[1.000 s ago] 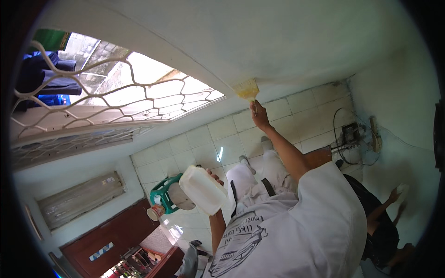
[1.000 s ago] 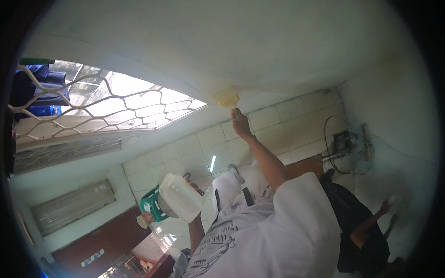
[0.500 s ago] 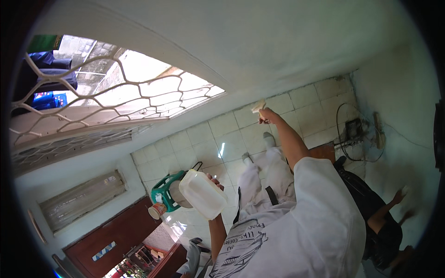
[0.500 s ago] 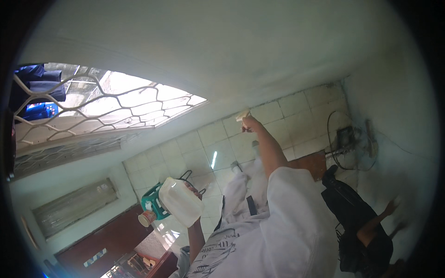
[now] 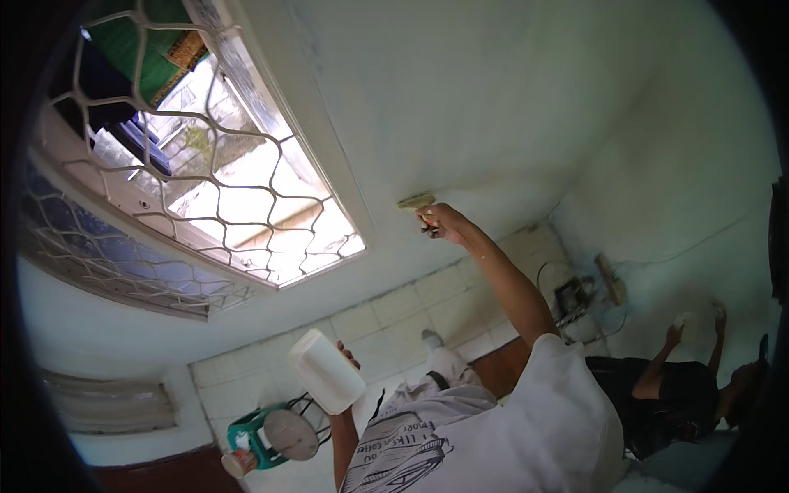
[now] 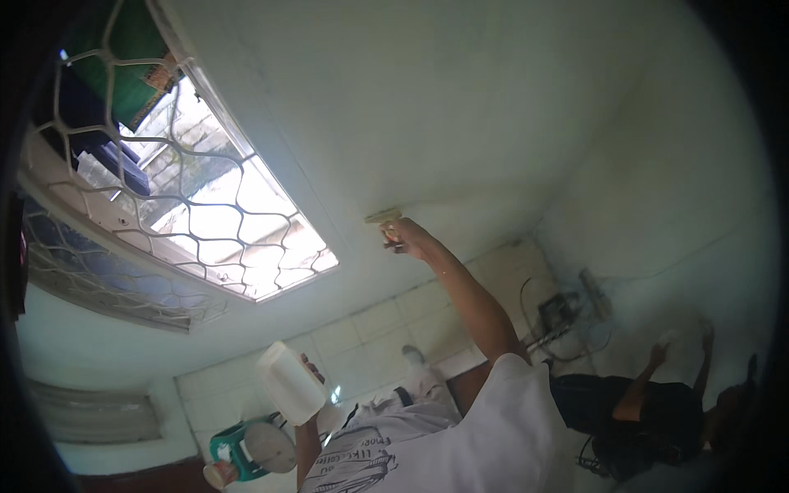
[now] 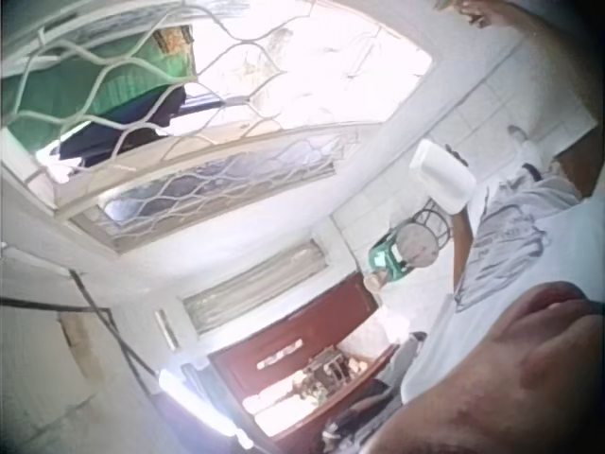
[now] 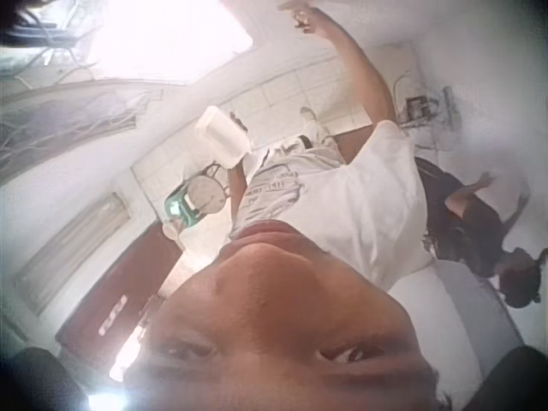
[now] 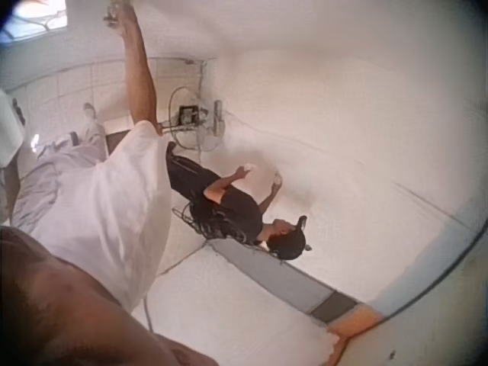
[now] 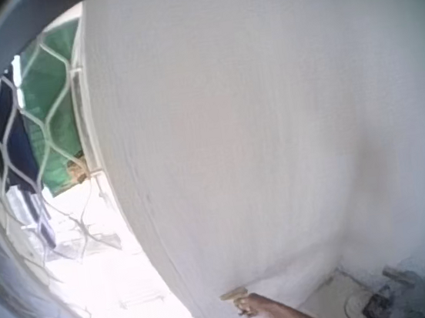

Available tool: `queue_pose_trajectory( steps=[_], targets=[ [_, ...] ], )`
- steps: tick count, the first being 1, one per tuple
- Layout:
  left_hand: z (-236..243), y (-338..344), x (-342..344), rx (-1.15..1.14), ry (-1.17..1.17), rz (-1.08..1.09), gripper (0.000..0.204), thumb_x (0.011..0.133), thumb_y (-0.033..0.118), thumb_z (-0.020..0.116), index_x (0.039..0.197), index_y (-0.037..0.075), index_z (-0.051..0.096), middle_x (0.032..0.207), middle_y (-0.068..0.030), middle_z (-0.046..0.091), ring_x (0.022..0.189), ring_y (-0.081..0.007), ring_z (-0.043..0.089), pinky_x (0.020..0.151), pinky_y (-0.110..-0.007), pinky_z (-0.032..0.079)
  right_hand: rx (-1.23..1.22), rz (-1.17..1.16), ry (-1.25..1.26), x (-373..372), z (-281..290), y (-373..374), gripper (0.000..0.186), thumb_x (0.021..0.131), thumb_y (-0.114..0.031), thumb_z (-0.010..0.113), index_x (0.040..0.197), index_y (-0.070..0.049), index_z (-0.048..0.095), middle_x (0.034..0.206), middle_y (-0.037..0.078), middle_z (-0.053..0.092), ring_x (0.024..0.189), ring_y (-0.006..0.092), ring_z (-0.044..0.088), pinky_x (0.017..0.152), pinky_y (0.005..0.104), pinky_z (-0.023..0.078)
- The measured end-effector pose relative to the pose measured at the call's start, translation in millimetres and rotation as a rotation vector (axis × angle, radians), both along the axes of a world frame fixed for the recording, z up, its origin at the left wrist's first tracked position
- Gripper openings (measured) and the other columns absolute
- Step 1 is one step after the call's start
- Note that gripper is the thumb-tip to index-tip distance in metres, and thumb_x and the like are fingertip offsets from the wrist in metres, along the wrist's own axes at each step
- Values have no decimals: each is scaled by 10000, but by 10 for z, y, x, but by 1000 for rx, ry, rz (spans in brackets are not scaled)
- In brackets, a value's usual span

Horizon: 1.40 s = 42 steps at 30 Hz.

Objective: The person paints an interior wall and upper corner with a brush, dipping the brush into a plastic container of paint between strokes.

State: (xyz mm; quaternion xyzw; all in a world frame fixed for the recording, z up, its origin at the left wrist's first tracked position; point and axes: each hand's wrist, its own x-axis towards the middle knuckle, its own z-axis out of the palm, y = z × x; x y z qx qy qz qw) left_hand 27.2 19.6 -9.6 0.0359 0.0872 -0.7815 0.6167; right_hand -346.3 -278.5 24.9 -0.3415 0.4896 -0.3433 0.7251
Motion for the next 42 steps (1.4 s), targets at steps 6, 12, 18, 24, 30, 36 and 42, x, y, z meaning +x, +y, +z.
queue_pose_trajectory(
  steps=[6, 12, 18, 24, 30, 36, 42],
  targets=[
    [222, 125, -64, -191, 82, -11, 788, 918, 468, 668, 1465, 2, 347, 1375, -246, 484, 1253, -380, 500, 1073, -522, 428, -338, 17, -40, -218, 2706, 244, 158, 920, -258, 653, 908, -109, 600, 803, -17, 568, 653, 113, 561, 532, 265, 401],
    [43, 278, 122, -137, 159, -2, 712, 952, 507, 596, 1509, 116, 387, 1507, -209, 408, 1322, -387, 457, 1087, -563, 396, -862, 35, -32, -207, 4666, 568, 199, 963, -245, 605, 942, -47, 600, 627, -35, 446, 561, 73, 414, 513, 231, 346],
    [182, 451, 253, -245, 148, -16, 737, 929, 477, 654, 1465, 39, 402, 1403, -210, 492, 1262, -366, 509, 1066, -513, 447, -1070, -59, 3, -124, 5304, 589, 282, 1016, -307, 560, 975, -29, 586, 600, -52, 391, 523, 62, 341, 485, 237, 296],
    [104, 581, 453, -196, 213, 51, 681, 949, 489, 612, 1480, 108, 424, 1454, -204, 467, 1303, -360, 481, 1080, -537, 404, -817, -186, 72, 45, 4124, 300, 378, 1015, -444, 553, 948, -73, 582, 581, -49, 417, 490, 67, 366, 457, 241, 279],
    [128, 508, 486, -165, 74, 115, 859, 891, 528, 691, 1409, -77, 370, 1276, -247, 541, 1217, -368, 525, 1069, -484, 439, -733, -162, 132, 10, 2223, 228, 487, 1010, -571, 493, 945, -101, 600, 585, -42, 429, 493, 70, 387, 483, 251, 328],
    [62, 224, 428, -135, -36, 75, 809, 890, 463, 715, 1402, -57, 366, 1278, -221, 529, 1207, -344, 520, 1049, -469, 438, -563, -175, 226, 97, 377, 291, 520, 1024, -595, 439, 967, -106, 605, 607, -30, 415, 506, 76, 409, 503, 266, 390],
    [176, 124, 190, -45, -57, -30, 740, 880, 369, 749, 1403, -13, 390, 1295, -176, 531, 1223, -315, 497, 1054, -464, 414, -242, -92, 270, 347, -1288, 394, 460, 1027, -551, 481, 956, -111, 593, 651, -9, 462, 534, 95, 505, 510, 286, 447]
  ],
)
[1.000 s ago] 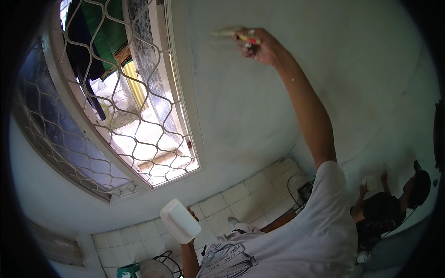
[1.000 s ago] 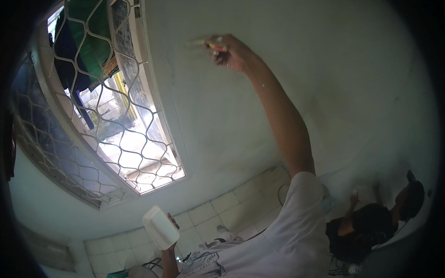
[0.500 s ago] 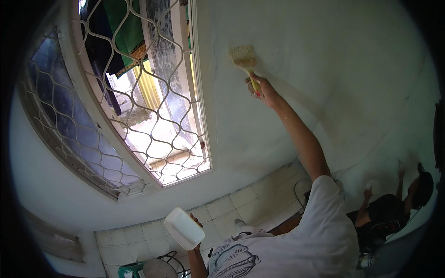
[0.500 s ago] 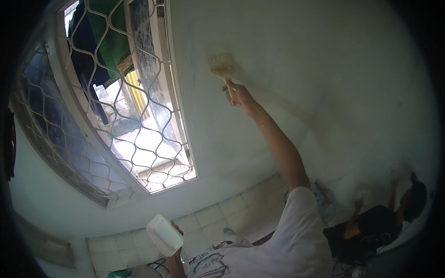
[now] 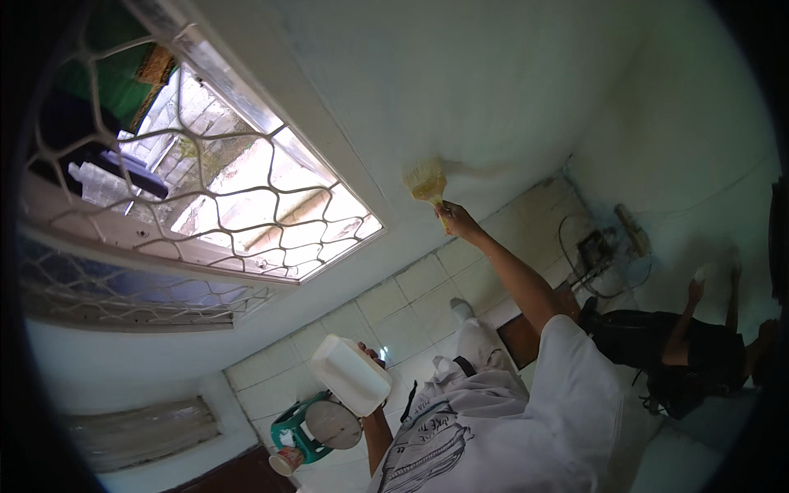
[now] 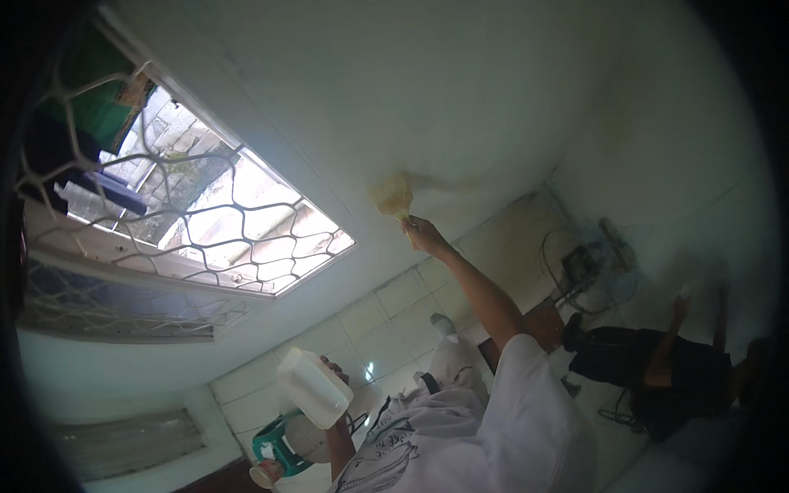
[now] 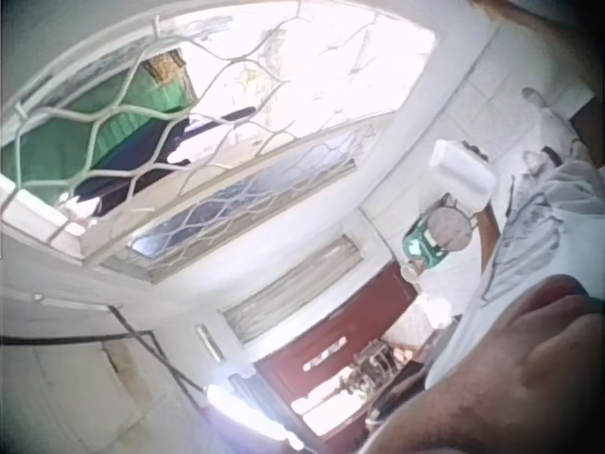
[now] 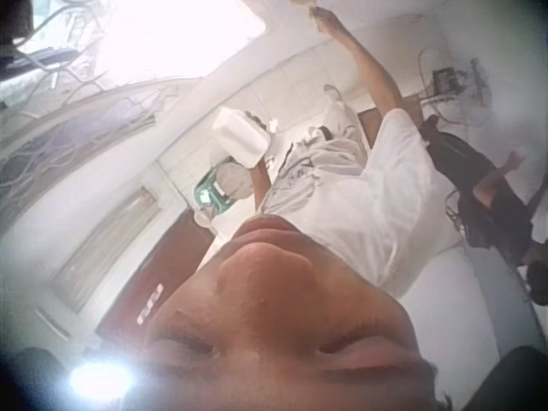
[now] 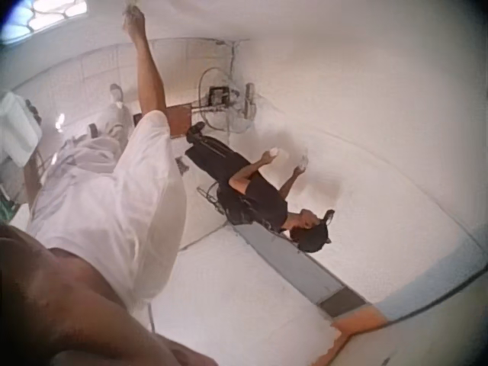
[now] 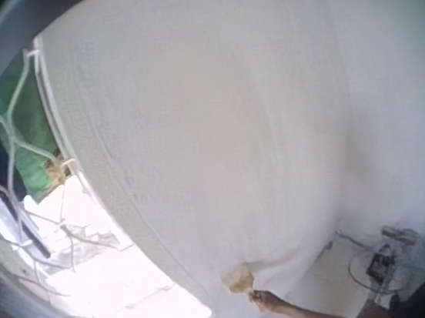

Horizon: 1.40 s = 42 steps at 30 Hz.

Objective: The person paints an interior wall and upper corner with a brush, dipping the brush into a plastic container of paint between strokes.

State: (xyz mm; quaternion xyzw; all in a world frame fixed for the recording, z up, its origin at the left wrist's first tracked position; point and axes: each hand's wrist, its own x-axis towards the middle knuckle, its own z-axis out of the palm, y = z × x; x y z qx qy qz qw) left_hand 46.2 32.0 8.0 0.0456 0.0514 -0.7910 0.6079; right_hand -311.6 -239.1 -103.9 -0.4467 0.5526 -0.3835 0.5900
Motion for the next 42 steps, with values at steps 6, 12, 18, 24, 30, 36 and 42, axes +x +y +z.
queue_pose_trajectory(
  steps=[6, 12, 18, 24, 30, 36, 42],
  targets=[
    [-117, -106, -127, 224, -56, 126, 722, 869, 367, 751, 1404, 12, 420, 1352, -166, 519, 1228, -318, 503, 1033, -480, 419, 185, 52, 38, -4, -1468, 61, 447, 1045, -472, 476, 925, -59, 592, 633, 8, 527, 524, 112, 552, 520, 302, 497],
    [-23, -322, -366, 307, -47, 155, 785, 806, 437, 791, 1347, -6, 435, 1280, -170, 515, 1206, -328, 496, 1019, -473, 410, 367, 135, 268, -71, -2335, 25, 435, 1036, -424, 481, 932, -27, 628, 624, 46, 567, 538, 146, 580, 566, 320, 526],
    [-238, -245, -383, 314, 15, 171, 835, 795, 456, 802, 1359, -16, 407, 1292, -182, 500, 1231, -338, 479, 1028, -473, 399, 466, 44, 195, 215, -2337, 30, 460, 1009, -421, 504, 824, -22, 641, 612, 67, 617, 518, 170, 575, 581, 357, 532],
    [-165, -313, -454, 270, 2, 146, 762, 866, 408, 743, 1412, 3, 400, 1340, -153, 508, 1249, -304, 480, 1068, -454, 399, 337, 8, -43, 516, -1968, -98, 457, 1011, -422, 519, 779, -45, 631, 566, 44, 599, 478, 140, 550, 519, 308, 476],
    [-216, -415, -80, 134, 29, 35, 749, 908, 398, 702, 1446, 4, 362, 1356, -148, 503, 1258, -297, 476, 1088, -454, 386, 348, -56, -100, 659, -983, -164, 396, 1011, -405, 536, 822, -68, 624, 651, 43, 620, 576, 130, 595, 534, 293, 460],
    [-212, -486, 397, -21, 67, -3, 768, 935, 465, 647, 1441, -28, 347, 1340, -202, 501, 1239, -347, 501, 1074, -491, 402, 240, 33, -226, 622, 1304, -136, 241, 985, -317, 600, 870, -105, 615, 743, 17, 608, 677, 131, 605, 602, 283, 468],
    [-488, -559, 658, -43, 195, -27, 795, 948, 544, 602, 1497, 29, 348, 1409, -262, 469, 1256, -398, 506, 1057, -534, 442, -59, -19, -422, 337, 3619, 106, 188, 930, -252, 680, 945, -84, 597, 792, 3, 579, 626, 121, 546, 580, 297, 454]
  ],
)
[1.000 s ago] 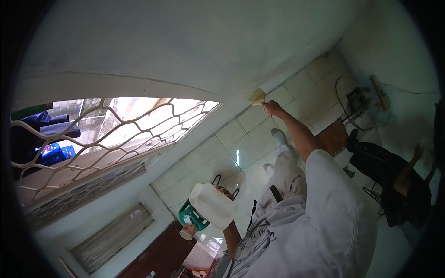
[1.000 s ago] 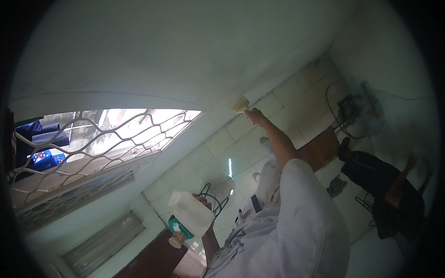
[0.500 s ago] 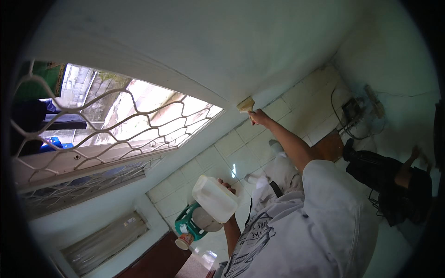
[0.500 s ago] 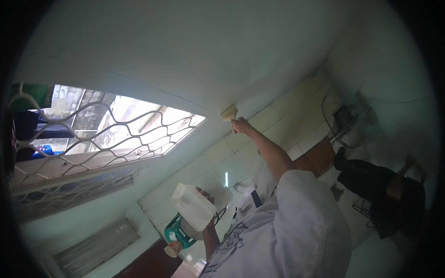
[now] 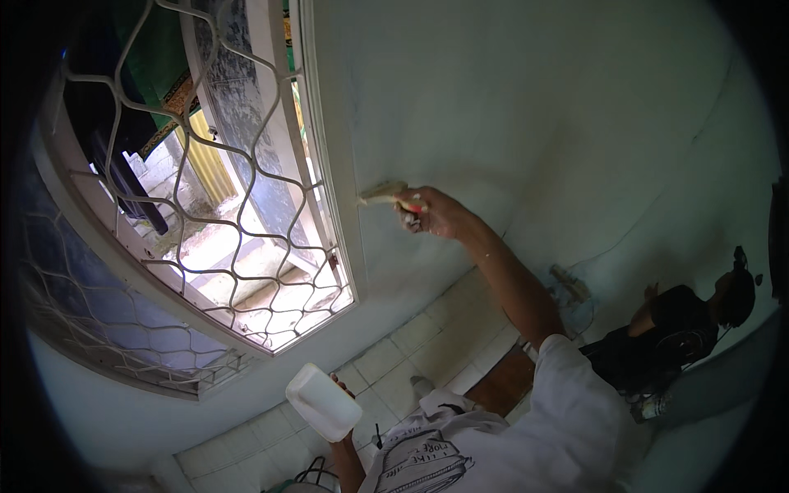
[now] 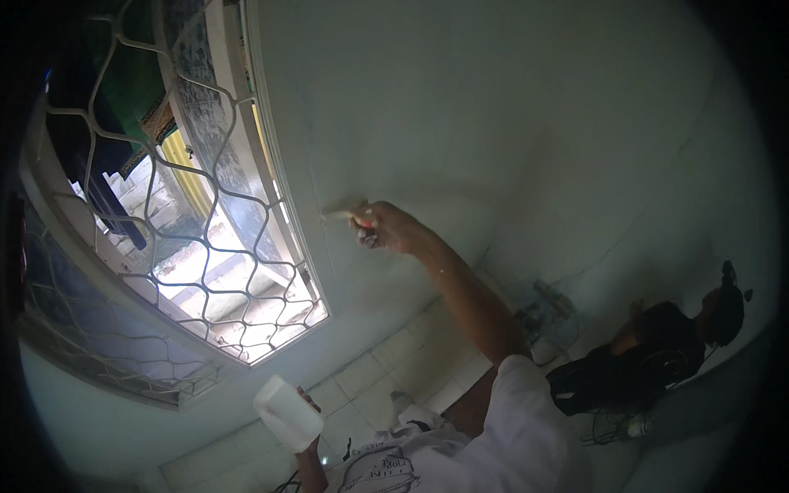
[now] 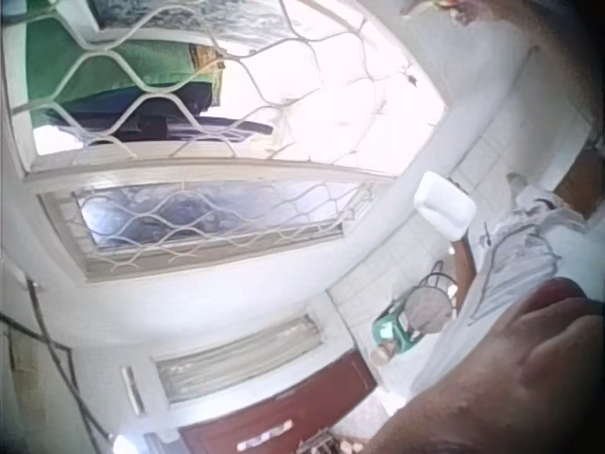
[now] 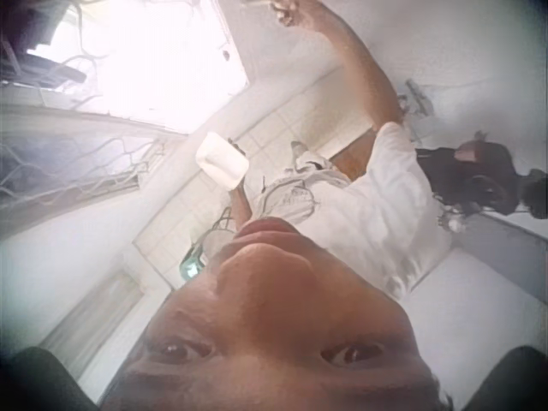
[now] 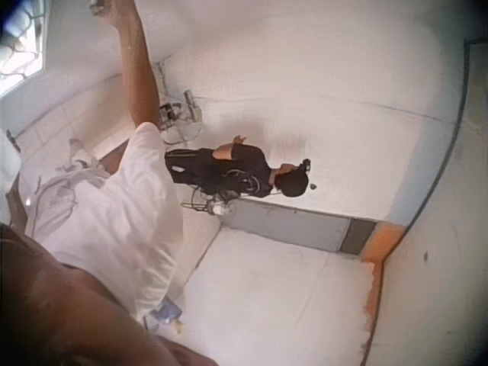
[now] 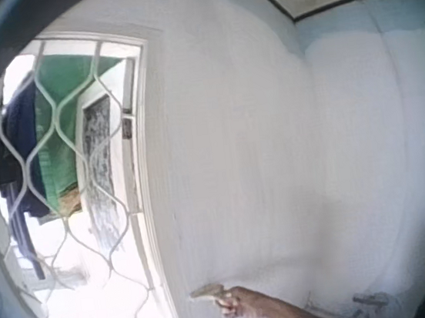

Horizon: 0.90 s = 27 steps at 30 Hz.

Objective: The person paints an interior wall and upper corner with a brush, dipping the brush into a plastic container of paint between strokes.

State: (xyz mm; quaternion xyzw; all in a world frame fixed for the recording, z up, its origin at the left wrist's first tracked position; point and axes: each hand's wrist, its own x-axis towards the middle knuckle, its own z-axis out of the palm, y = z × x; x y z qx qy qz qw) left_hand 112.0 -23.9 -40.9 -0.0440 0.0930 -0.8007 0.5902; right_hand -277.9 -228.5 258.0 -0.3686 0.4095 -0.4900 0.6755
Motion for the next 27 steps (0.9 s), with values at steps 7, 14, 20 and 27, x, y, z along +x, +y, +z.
queue_pose_trajectory(
  steps=[7, 14, 20, 27],
  targets=[
    [65, 61, 76, -76, -51, -12, 672, 984, 508, 560, 1530, 168, 365, 1484, -255, 428, 1285, -404, 502, 1064, -540, 448, -414, 91, 25, -121, 2491, 30, 220, 925, -225, 663, 907, -11, 612, 598, -4, 456, 565, 121, 469, 516, 255, 363],
    [167, 26, -76, -193, -240, 24, 741, 976, 577, 514, 1531, 113, 353, 1462, -253, 464, 1263, -413, 532, 1016, -544, 493, -798, -139, 98, 261, 3035, 386, 236, 944, -254, 636, 892, -43, 544, 546, -40, 381, 553, 108, 402, 515, 250, 308],
    [34, -85, -178, -310, -585, 172, 865, 944, 652, 495, 1560, 86, 277, 1522, -249, 393, 1291, -402, 516, 1009, -578, 500, -600, -5, 177, 209, 1110, 700, 438, 974, -457, 607, 941, -20, 614, 662, 41, 574, 541, 143, 560, 536, 300, 436],
    [817, -69, -395, -283, -517, 51, 780, 975, 609, 468, 1535, 81, 339, 1487, -209, 461, 1219, -392, 589, 984, -541, 535, -72, 179, 107, 395, -1357, 1247, 460, 985, -501, 582, 1002, -42, 608, 722, 26, 597, 619, 97, 553, 572, 251, 404]
  ],
)
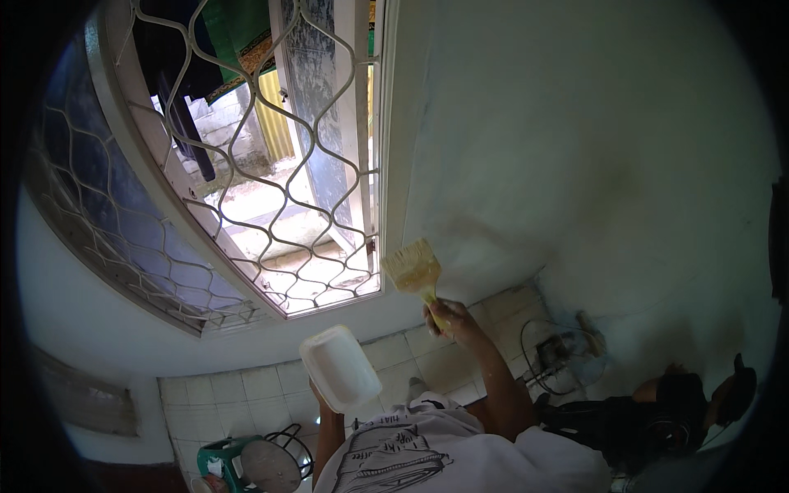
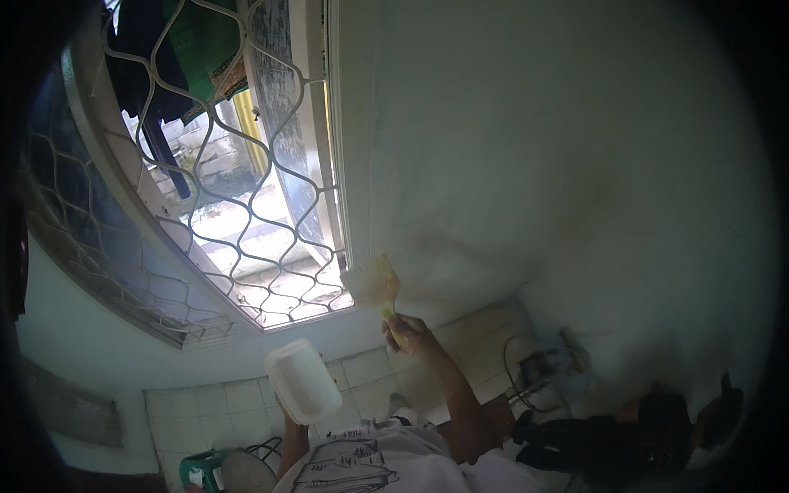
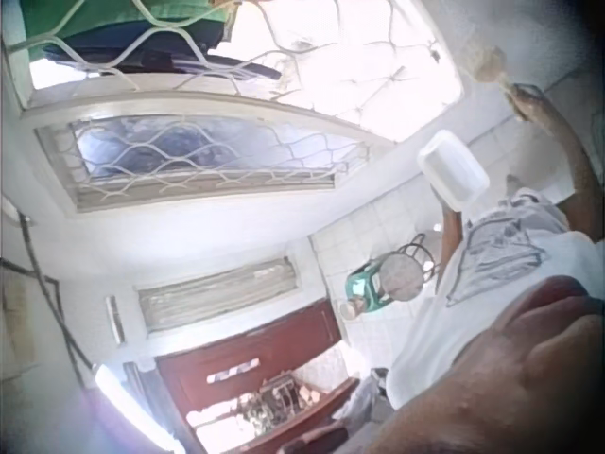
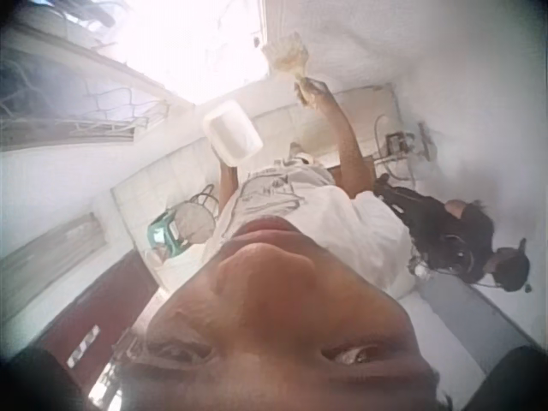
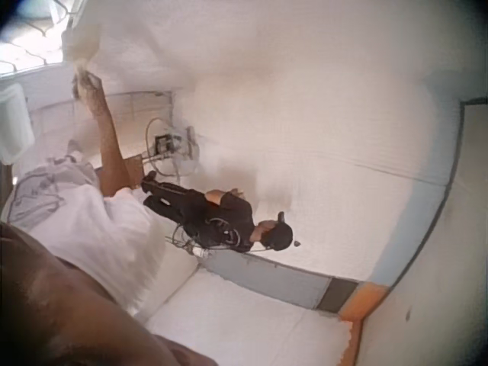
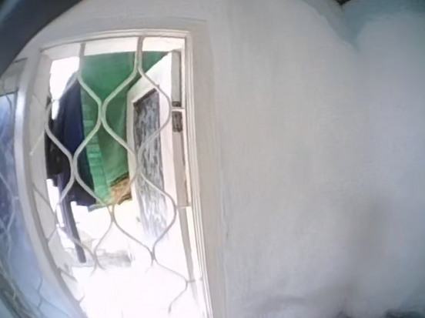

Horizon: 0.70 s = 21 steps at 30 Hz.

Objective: The person paints an interior wall and upper corner with a brush, dipping the brush into a plastic container of paint between strokes.

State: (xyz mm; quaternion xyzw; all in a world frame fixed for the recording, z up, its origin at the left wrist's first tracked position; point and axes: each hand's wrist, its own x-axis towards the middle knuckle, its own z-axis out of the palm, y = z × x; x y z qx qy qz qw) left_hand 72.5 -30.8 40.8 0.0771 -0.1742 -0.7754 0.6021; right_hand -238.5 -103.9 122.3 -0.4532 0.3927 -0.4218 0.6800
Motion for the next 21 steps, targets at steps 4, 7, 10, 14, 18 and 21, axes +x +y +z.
queue_pose_trajectory(
  steps=[4, 7, 10, 14, 18, 21],
  targets=[
    [-275, -85, -161, 111, 57, -40, 732, 992, 578, 452, 1520, 79, 367, 1463, -197, 491, 1207, -378, 601, 982, -534, 538, 52, 10, 102, -145, -309, 341, 442, 1016, -446, 563, 1036, -10, 634, 737, 31, 600, 637, 91, 549, 595, 241, 421],
    [-553, -194, -303, 212, 125, -60, 696, 1006, 555, 440, 1509, 77, 388, 1445, -188, 514, 1198, -368, 609, 981, -529, 541, -162, 15, 272, -359, -351, 366, 352, 1010, -325, 610, 1062, 17, 673, 727, 47, 627, 655, 108, 580, 638, 284, 473],
    [-654, -444, -577, 267, 154, -78, 662, 1019, 532, 428, 1498, 76, 409, 1427, -179, 536, 1189, -357, 618, 979, -524, 543, -275, -12, 558, -687, -52, 288, 286, 986, -197, 642, 1060, 77, 674, 765, 82, 669, 654, 118, 598, 628, 272, 493],
    [-326, -636, -972, 275, -2, 13, 558, 1056, 452, 385, 1446, 65, 482, 1335, -134, 620, 1165, -313, 640, 967, -517, 553, -353, -76, 407, -950, 321, 196, 305, 976, -187, 646, 1116, 82, 674, 801, 114, 711, 671, 120, 614, 634, 282, 508],
    [-385, -601, -1160, 251, 28, 122, 565, 1037, 454, 438, 1433, 53, 484, 1303, -155, 616, 1137, -306, 642, 939, -493, 565, -359, -96, 210, -1068, 533, 218, 346, 988, -201, 624, 1182, 86, 644, 841, 143, 720, 720, 144, 631, 673, 298, 517],
    [-436, -469, -1343, 281, 134, 114, 535, 1028, 424, 481, 1406, 46, 498, 1250, -163, 613, 1082, -299, 642, 896, -471, 574, -321, -82, 210, -1125, 621, 228, 387, 984, -195, 621, 1249, 86, 600, 878, 174, 723, 750, 173, 640, 710, 312, 518]
  ],
)
